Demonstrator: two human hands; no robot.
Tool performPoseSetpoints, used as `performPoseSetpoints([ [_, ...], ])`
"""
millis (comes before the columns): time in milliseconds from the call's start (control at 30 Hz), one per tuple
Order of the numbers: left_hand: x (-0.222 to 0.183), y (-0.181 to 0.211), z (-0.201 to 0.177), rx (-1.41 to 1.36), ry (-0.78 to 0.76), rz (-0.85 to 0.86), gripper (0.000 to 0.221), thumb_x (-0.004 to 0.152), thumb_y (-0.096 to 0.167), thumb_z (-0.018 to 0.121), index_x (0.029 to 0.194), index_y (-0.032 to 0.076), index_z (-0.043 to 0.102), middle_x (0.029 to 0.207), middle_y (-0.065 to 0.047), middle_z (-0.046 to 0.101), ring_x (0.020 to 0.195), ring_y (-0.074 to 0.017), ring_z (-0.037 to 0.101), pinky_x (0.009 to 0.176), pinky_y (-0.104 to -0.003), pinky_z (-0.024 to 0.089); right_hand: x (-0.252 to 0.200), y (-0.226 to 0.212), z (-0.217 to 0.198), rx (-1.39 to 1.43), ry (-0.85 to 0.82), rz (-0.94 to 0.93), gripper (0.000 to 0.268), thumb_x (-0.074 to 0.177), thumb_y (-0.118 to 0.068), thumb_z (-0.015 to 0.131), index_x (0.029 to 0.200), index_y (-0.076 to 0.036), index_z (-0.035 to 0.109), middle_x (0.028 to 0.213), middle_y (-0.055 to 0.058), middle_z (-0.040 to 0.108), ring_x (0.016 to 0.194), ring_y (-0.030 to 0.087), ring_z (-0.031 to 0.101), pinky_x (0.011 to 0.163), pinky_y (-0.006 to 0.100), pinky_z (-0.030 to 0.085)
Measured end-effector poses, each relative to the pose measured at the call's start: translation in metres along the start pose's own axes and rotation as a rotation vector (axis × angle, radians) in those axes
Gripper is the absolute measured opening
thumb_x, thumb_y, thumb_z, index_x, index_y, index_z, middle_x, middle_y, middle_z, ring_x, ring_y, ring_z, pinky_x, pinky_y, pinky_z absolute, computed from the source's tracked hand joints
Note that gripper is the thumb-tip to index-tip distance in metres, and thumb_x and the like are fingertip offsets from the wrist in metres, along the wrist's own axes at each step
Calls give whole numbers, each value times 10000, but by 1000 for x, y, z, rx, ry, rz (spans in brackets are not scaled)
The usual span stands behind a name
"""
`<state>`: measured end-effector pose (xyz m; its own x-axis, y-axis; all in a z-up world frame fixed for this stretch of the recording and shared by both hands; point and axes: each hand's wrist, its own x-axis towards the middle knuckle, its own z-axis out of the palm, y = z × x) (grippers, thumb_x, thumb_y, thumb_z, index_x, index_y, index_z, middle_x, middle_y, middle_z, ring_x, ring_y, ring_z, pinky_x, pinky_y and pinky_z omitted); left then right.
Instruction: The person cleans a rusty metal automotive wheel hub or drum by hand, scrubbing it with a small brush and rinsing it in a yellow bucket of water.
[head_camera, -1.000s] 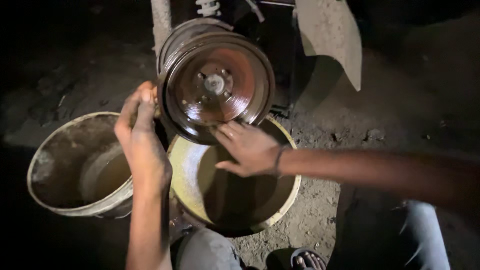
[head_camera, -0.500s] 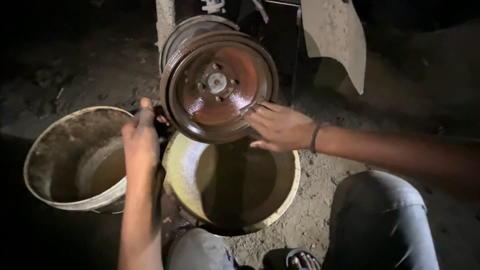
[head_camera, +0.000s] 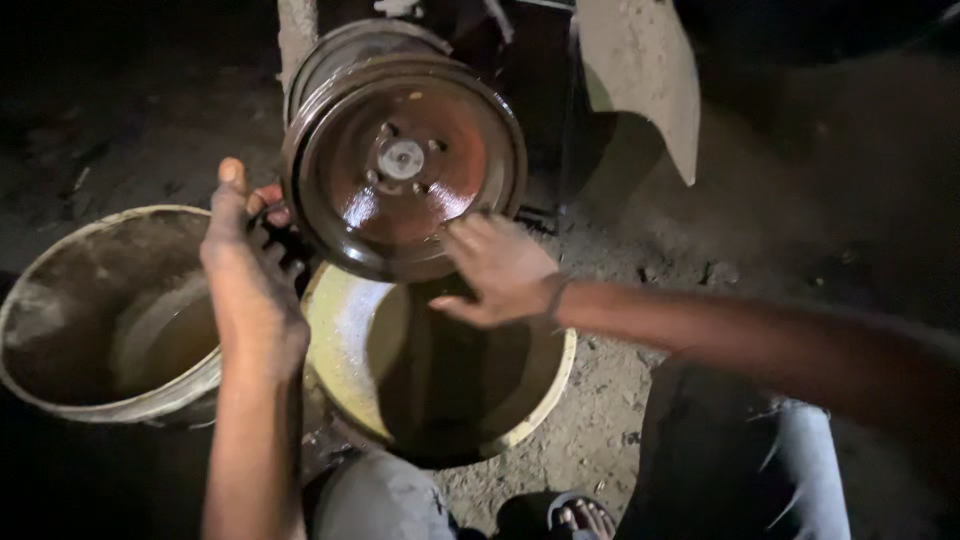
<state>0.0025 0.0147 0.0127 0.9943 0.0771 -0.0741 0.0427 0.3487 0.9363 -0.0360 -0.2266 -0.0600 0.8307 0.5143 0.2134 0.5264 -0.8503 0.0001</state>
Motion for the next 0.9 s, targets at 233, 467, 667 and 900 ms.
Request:
performPoseSetpoints([
  [233, 9, -15, 5, 293, -30, 441, 442, 1045, 484, 625, 1038, 42, 632, 909, 33, 601, 845, -69, 504, 786, -226, 436, 12, -37, 23, 101, 197, -59, 868, 897, -596, 590, 1354, 134, 482, 1268, 265, 573, 1165, 370, 561, 1015, 456, 466],
  [467, 23, -27, -10, 407, 76, 276, 572, 1052, 560, 526, 1024, 8, 676, 875, 24, 589, 842, -89, 507, 796, -251, 449, -4, -14, 31, -154, 132, -45, 724, 968, -630, 549, 1158, 62, 647, 1150, 203, 622, 1091, 336, 592, 1011, 473, 466],
  [667, 20, -33, -6, 499, -35, 533, 590, 1095, 555, 447, 1072, 6, 662, 941, 30, 663, 881, -78, 532, 839, -249, 466, 3, -15, 34, -37, 371, -113, 641, 937, -560, 615, 1090, 60, 675, 1150, 207, 628, 1024, 336, 585, 869, 430, 489],
  [900, 20, -28, -10, 418, 43, 273, 594, 1096, 552, 466, 984, 0, 655, 873, 3, 577, 823, -108, 485, 754, -272, 427, 14, -30, 36, -32, 244, 3, 675, 942, -579, 619, 989, 91, 680, 1061, 224, 641, 975, 342, 589, 842, 456, 504],
])
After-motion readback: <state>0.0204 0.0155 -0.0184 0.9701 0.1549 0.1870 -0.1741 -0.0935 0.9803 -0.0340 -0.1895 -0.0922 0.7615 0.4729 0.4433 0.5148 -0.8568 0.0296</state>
